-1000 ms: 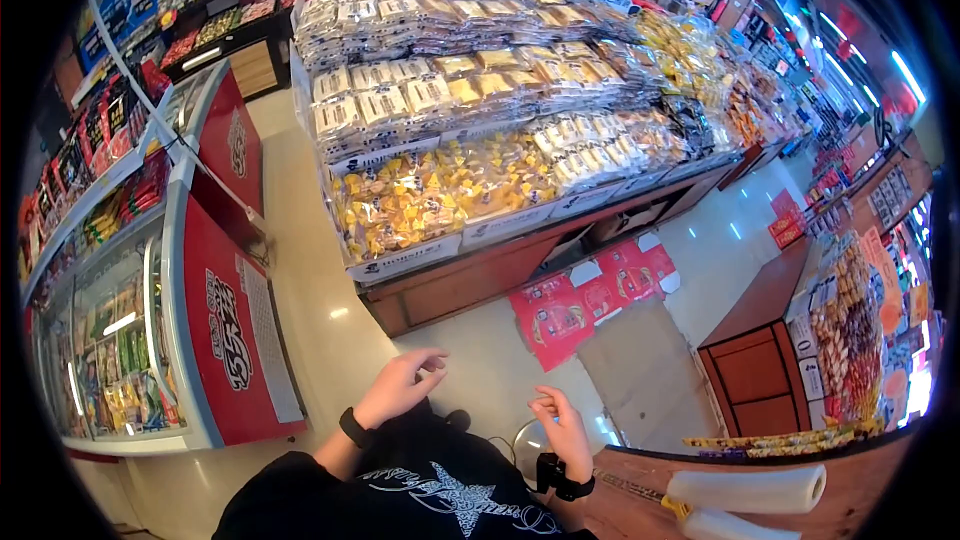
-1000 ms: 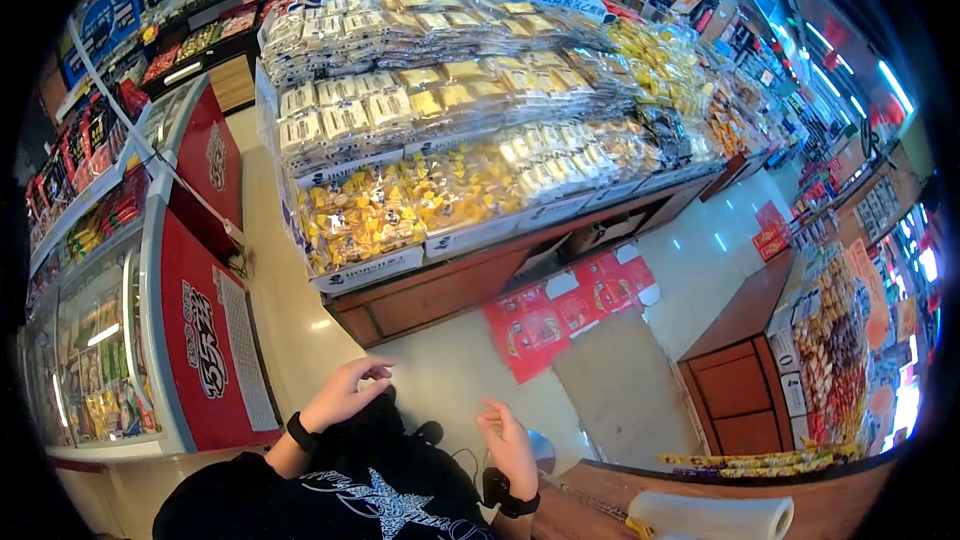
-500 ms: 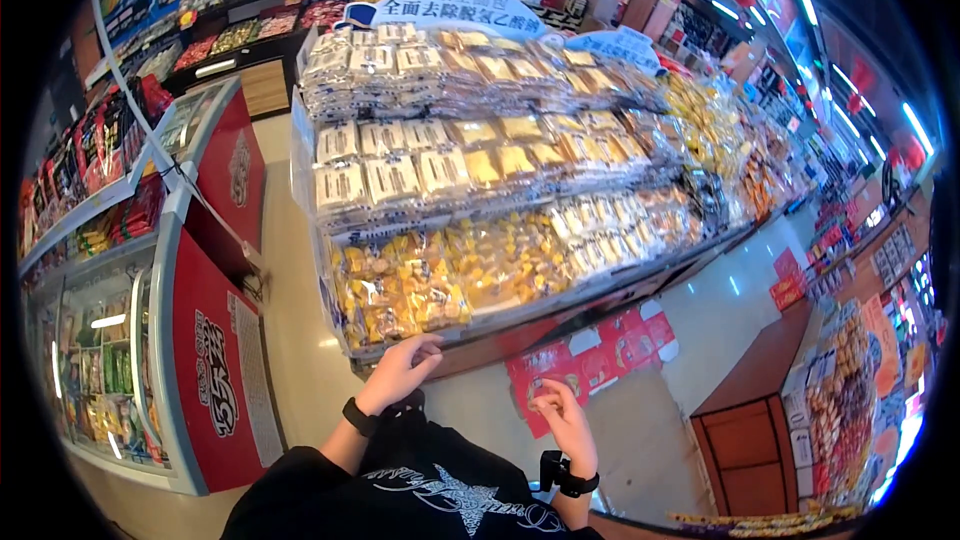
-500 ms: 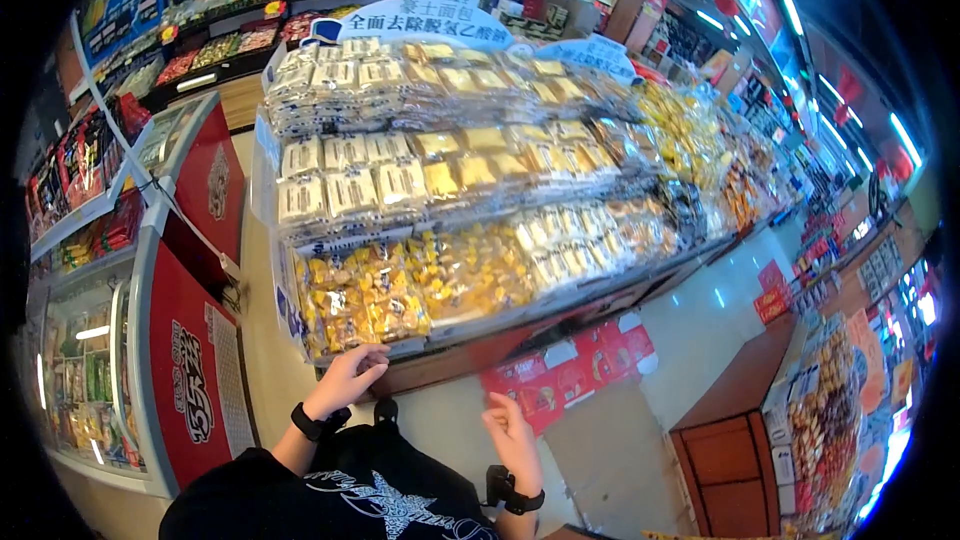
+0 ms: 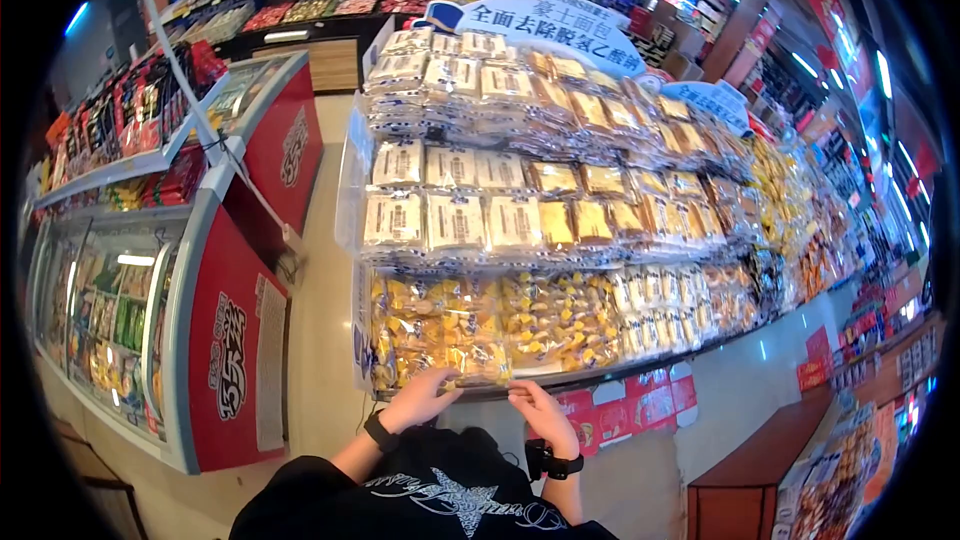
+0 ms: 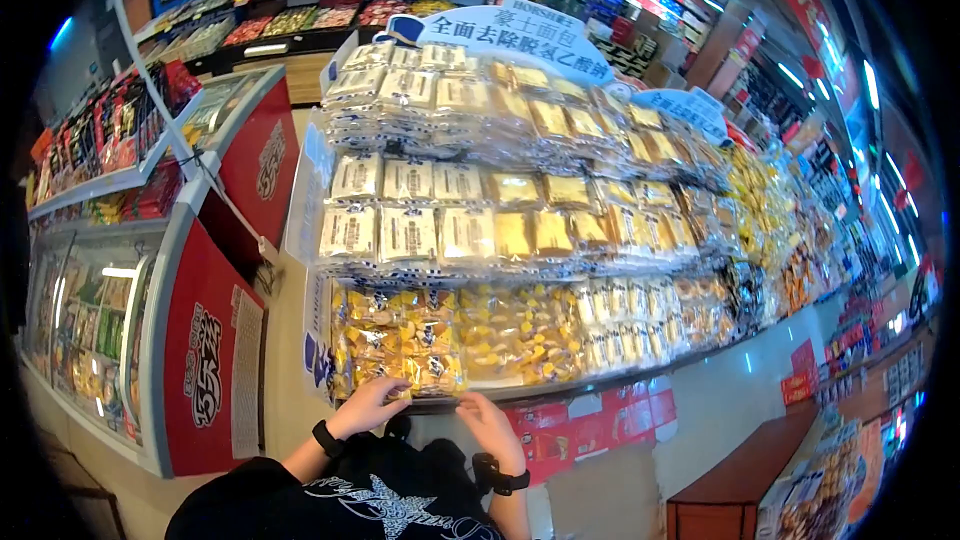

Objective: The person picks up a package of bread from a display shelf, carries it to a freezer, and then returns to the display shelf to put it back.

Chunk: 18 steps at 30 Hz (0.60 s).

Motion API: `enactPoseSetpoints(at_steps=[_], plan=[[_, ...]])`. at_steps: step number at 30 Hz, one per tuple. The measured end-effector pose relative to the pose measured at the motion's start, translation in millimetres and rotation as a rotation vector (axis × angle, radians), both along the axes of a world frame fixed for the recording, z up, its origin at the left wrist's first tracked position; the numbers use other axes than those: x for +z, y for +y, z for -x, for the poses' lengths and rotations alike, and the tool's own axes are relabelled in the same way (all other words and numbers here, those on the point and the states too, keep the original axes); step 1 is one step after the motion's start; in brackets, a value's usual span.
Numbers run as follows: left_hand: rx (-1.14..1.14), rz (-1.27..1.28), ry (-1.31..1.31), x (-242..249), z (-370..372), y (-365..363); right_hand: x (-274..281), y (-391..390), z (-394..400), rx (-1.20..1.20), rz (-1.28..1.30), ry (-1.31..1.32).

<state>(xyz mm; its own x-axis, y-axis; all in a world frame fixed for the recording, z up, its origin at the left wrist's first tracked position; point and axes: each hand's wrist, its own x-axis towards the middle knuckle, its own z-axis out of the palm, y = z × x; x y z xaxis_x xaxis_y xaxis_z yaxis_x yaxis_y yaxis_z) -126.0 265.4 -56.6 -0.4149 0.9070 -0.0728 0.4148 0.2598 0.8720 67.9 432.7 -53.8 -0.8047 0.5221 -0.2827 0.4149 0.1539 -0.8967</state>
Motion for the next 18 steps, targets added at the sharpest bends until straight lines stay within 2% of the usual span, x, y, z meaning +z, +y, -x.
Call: enactPoseSetpoints(at_steps=[3,4,7,10,12,14,17,18], plan=[[-0.027,0.081,0.008,-15,4,5,-17,28,9,0.045,0.076,0.016],[-0.036,0.192,-0.042,-16,6,8,-16,36,13,0.085,0.075,-0.023],[0.036,0.167,0.043,-37,3,13,-37,60,24,0.165,0.007,-0.049],[0.066,0.269,-0.046,-40,1,25,-37,80,32,0.284,0.009,-0.122],[0.137,0.272,-0.045,-51,-5,32,-37,90,38,0.341,0.052,-0.151],[0.234,0.243,-0.069,-70,-12,38,-67,106,37,0.399,0.107,-0.149],[0.306,0.254,-0.105,-82,-15,43,-61,115,42,0.478,0.190,-0.189],[0.381,0.294,-0.219,-63,-19,47,-67,118,44,0.519,0.186,-0.182]])
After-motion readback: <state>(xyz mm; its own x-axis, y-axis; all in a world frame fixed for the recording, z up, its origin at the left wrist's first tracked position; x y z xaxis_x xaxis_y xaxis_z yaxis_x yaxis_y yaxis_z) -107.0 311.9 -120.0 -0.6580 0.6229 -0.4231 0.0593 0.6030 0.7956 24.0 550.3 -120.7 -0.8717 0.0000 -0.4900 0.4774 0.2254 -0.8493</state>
